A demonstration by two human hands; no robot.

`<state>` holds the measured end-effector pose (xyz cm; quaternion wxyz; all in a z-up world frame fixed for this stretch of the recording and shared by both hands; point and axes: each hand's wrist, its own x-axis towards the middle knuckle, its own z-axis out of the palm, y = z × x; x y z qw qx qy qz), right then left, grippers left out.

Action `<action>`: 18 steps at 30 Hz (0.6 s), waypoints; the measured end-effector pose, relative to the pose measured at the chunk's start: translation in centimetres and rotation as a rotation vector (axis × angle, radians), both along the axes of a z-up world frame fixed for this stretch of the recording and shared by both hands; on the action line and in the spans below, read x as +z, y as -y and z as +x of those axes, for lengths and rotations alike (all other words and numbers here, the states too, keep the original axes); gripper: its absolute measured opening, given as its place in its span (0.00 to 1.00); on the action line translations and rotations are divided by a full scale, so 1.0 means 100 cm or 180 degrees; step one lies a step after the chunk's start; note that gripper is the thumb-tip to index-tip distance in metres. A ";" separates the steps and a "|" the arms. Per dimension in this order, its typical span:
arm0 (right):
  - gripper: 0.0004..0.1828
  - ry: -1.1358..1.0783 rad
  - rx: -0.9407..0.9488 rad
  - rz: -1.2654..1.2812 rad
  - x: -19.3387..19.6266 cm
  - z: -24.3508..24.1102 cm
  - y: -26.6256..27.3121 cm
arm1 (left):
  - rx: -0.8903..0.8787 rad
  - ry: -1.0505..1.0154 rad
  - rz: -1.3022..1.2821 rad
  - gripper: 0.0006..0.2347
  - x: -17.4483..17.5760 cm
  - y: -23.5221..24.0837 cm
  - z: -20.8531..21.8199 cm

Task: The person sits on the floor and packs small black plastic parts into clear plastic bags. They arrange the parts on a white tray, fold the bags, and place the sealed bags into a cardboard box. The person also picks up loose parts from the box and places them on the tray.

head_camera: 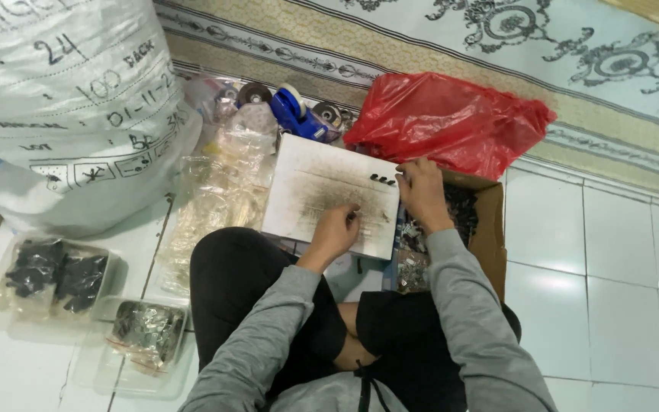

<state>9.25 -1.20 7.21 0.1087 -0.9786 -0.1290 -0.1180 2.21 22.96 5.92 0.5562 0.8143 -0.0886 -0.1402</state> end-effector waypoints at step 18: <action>0.20 -0.2641 -0.2038 0.0924 -0.081 -0.110 0.173 | -0.1356 0.0764 0.0749 0.12 -0.007 0.178 -0.016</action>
